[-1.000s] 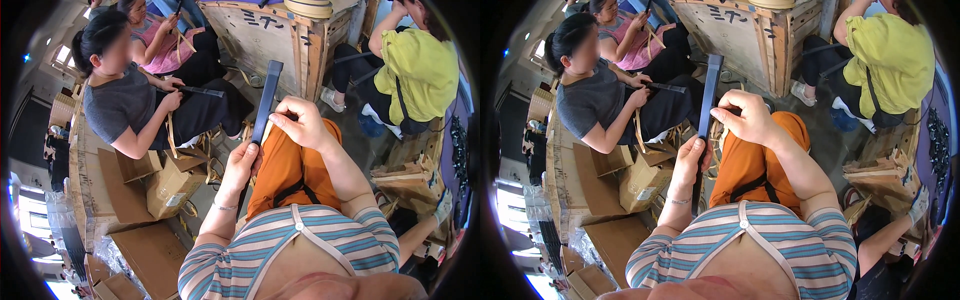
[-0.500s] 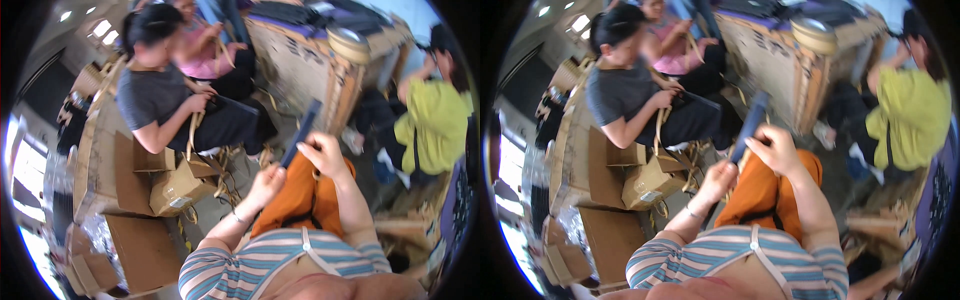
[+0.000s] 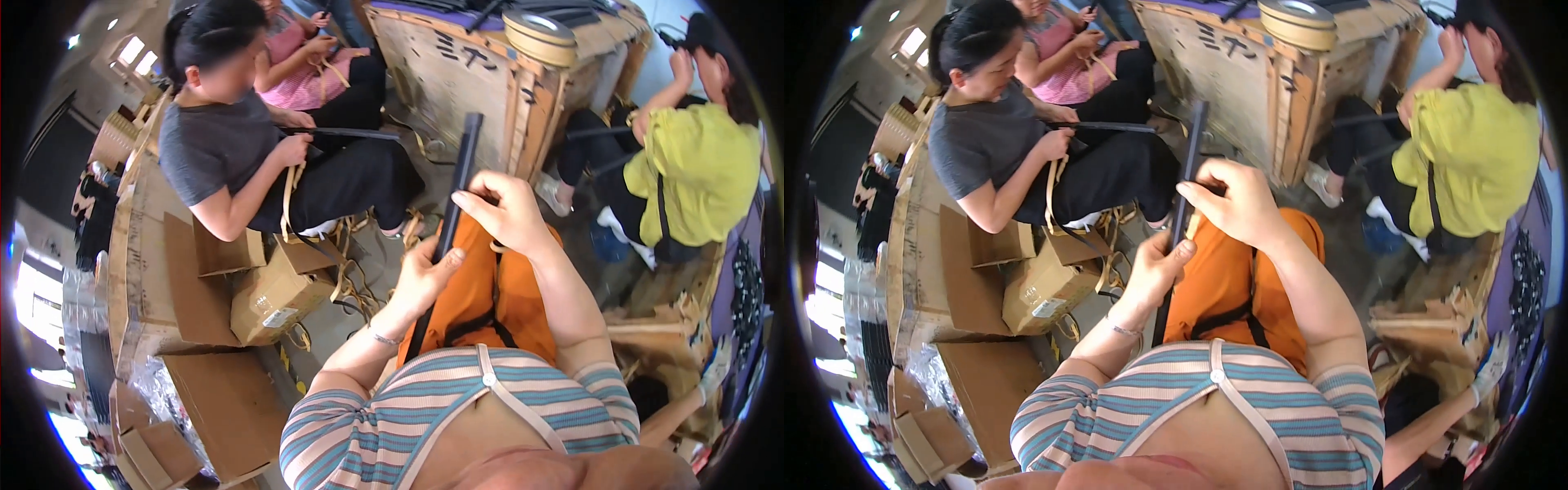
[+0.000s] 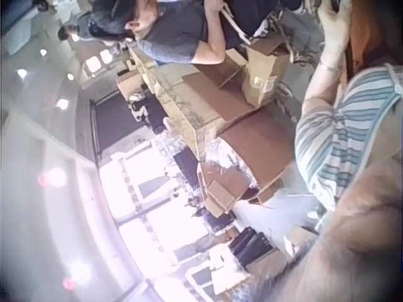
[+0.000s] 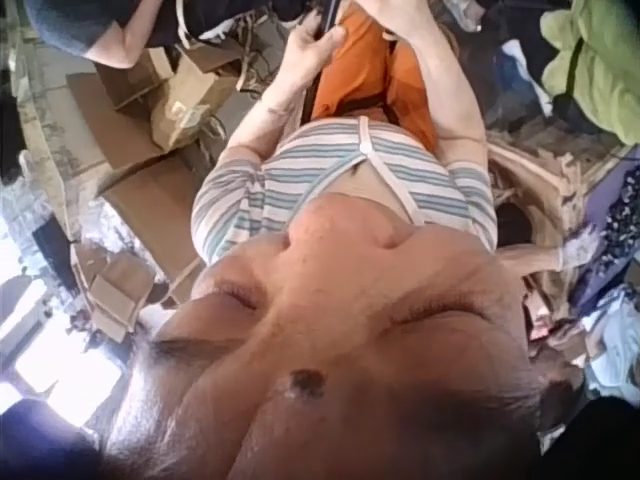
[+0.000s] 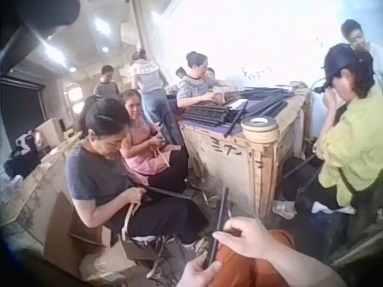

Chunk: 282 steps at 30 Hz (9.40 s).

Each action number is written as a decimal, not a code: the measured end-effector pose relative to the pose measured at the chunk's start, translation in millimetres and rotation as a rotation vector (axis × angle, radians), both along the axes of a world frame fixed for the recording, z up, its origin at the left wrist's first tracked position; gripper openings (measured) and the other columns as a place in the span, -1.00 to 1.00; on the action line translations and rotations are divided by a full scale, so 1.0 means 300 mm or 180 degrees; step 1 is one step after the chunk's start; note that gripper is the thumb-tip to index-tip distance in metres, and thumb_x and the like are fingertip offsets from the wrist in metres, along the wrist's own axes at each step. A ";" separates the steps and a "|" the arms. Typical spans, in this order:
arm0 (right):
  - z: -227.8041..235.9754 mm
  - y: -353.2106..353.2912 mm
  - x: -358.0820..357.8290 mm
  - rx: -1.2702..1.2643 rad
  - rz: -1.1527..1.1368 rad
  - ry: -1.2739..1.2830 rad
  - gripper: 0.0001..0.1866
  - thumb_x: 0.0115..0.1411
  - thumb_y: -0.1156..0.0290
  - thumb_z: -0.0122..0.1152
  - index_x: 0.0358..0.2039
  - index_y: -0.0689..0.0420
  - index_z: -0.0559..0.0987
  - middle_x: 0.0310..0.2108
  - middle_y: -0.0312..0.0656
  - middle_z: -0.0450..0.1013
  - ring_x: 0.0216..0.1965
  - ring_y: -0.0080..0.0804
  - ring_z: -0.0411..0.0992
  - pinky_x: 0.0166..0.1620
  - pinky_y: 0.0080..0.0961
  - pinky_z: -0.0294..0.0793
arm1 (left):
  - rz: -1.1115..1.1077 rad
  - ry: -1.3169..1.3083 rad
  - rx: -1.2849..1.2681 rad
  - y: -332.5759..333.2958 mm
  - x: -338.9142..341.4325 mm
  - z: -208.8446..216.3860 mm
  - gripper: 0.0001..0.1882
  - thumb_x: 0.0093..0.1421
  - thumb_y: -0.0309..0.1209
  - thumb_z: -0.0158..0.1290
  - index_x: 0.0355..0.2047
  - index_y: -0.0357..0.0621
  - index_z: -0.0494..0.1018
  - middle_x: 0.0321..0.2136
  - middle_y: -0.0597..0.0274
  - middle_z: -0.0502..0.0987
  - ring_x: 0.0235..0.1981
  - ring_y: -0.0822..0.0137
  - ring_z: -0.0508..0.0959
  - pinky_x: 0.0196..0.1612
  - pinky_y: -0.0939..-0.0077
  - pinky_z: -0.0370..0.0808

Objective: Applying small pieces of tan tape to long black rods in a workshop environment.

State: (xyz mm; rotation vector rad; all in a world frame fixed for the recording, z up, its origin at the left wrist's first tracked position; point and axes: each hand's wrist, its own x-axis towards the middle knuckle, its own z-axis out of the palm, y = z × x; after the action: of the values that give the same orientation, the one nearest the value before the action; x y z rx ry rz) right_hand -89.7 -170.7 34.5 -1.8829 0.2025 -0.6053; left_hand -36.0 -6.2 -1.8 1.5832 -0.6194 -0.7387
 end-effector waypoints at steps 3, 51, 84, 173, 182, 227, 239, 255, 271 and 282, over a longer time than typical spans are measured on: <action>0.020 -0.001 -0.040 -0.0059 0.0030 -0.0194 -0.81 0.09 0.43 0.18 -0.58 0.24 0.43 -0.68 -0.42 0.24 -0.62 -0.77 0.12 -0.57 -0.71 0.11 | 0.0286 -0.0191 -0.0414 -0.015 0.002 -0.034 -0.73 0.06 -0.32 0.16 -0.50 -0.18 0.28 -0.66 0.55 0.23 -0.62 0.67 0.15 -0.57 0.76 0.12; 0.081 0.014 -0.194 -0.0410 -0.0194 -0.0109 -0.85 0.03 0.51 0.23 -0.58 0.26 0.46 -0.69 -0.36 0.25 -0.65 -0.73 0.15 -0.60 -0.70 0.12 | -0.0967 0.1572 -0.1321 0.086 0.122 0.083 -0.57 0.12 -0.03 -0.02 -0.44 -0.22 0.33 -0.76 0.27 0.31 -0.78 0.51 0.21 -0.70 0.67 0.12; -0.008 -0.039 -0.177 -0.0046 -0.0109 0.0222 -0.78 0.02 0.45 0.26 -0.62 0.25 0.42 -0.62 -0.36 0.23 -0.64 -0.72 0.09 -0.58 -0.70 0.08 | -0.0758 0.1178 -0.1528 0.083 0.101 0.065 -0.60 0.23 -0.13 -0.13 -0.29 -0.30 0.37 -0.66 0.30 0.37 -0.80 0.53 0.25 -0.73 0.71 0.20; 0.118 -0.040 -0.283 0.2641 0.4049 -0.2656 -0.81 0.25 0.32 -0.14 -0.38 0.12 0.42 -0.48 -0.15 0.44 -0.44 -0.35 0.44 -0.45 -0.48 0.36 | -0.1910 0.2626 -0.1616 0.072 0.121 -0.100 -0.61 0.11 -0.15 0.04 -0.57 -0.24 0.26 -0.80 0.36 0.22 -0.80 0.55 0.20 -0.77 0.70 0.07; 0.190 0.017 -0.337 0.2650 0.5288 -0.1838 -0.91 0.10 0.55 -0.04 -0.52 0.28 0.37 -0.46 0.10 0.39 -0.54 -0.11 0.38 -0.54 -0.45 0.38 | -0.1887 0.2769 -0.1605 0.056 0.093 -0.119 -0.65 0.18 -0.16 -0.05 -0.54 -0.21 0.27 -0.80 0.37 0.20 -0.81 0.54 0.18 -0.76 0.70 0.07; -0.127 0.079 -0.046 0.0770 0.0736 -0.0755 -0.91 0.16 0.46 0.08 -0.41 0.21 0.43 -0.52 -0.38 0.24 -0.56 -0.72 0.18 -0.49 -0.72 0.18 | -0.0208 0.0478 -0.0465 0.053 0.054 0.003 -0.80 0.27 -0.35 -0.18 -0.39 -0.23 0.31 -0.69 0.40 0.27 -0.74 0.60 0.24 -0.67 0.76 0.18; -0.124 0.118 -0.030 0.0662 0.0345 -0.0597 -0.90 0.10 0.49 0.14 -0.51 0.22 0.46 -0.58 -0.38 0.21 -0.56 -0.67 0.12 -0.47 -0.69 0.14 | -0.0150 0.0698 -0.0459 0.060 0.055 0.008 -0.80 0.26 -0.34 -0.18 -0.39 -0.22 0.31 -0.69 0.39 0.28 -0.73 0.59 0.25 -0.66 0.74 0.19; -0.131 0.117 -0.015 0.0621 0.0373 -0.0548 -0.88 0.08 0.48 0.17 -0.53 0.23 0.47 -0.61 -0.36 0.21 -0.57 -0.64 0.15 -0.46 -0.67 0.17 | -0.0233 0.0618 -0.0431 0.066 0.067 -0.016 -0.79 0.26 -0.32 -0.16 -0.34 -0.22 0.32 -0.65 0.36 0.29 -0.70 0.54 0.25 -0.64 0.72 0.19; -0.177 0.105 0.020 0.0766 0.0354 -0.0369 -0.84 0.05 0.45 0.20 -0.50 0.29 0.47 -0.52 -0.30 0.27 -0.53 -0.62 0.23 -0.44 -0.67 0.21 | -0.0033 0.0068 -0.0147 0.051 0.051 -0.027 -0.82 0.27 -0.35 -0.19 -0.38 -0.19 0.29 -0.70 0.42 0.24 -0.74 0.62 0.17 -0.68 0.76 0.12; -0.165 0.134 0.011 0.0724 0.0339 -0.0552 -0.88 0.02 0.50 0.12 -0.50 0.31 0.48 -0.46 -0.25 0.29 -0.51 -0.55 0.29 -0.42 -0.65 0.30 | -0.0160 0.0390 -0.0202 0.056 0.041 -0.038 -0.81 0.28 -0.34 -0.21 -0.40 -0.18 0.28 -0.71 0.42 0.23 -0.74 0.60 0.17 -0.68 0.73 0.13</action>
State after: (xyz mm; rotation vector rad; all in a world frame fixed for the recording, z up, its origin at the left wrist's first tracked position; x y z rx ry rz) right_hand -86.5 -130.5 -15.1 -1.6025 0.0546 -0.6411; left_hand -23.8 10.5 -13.2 1.4569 -0.5890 -0.8393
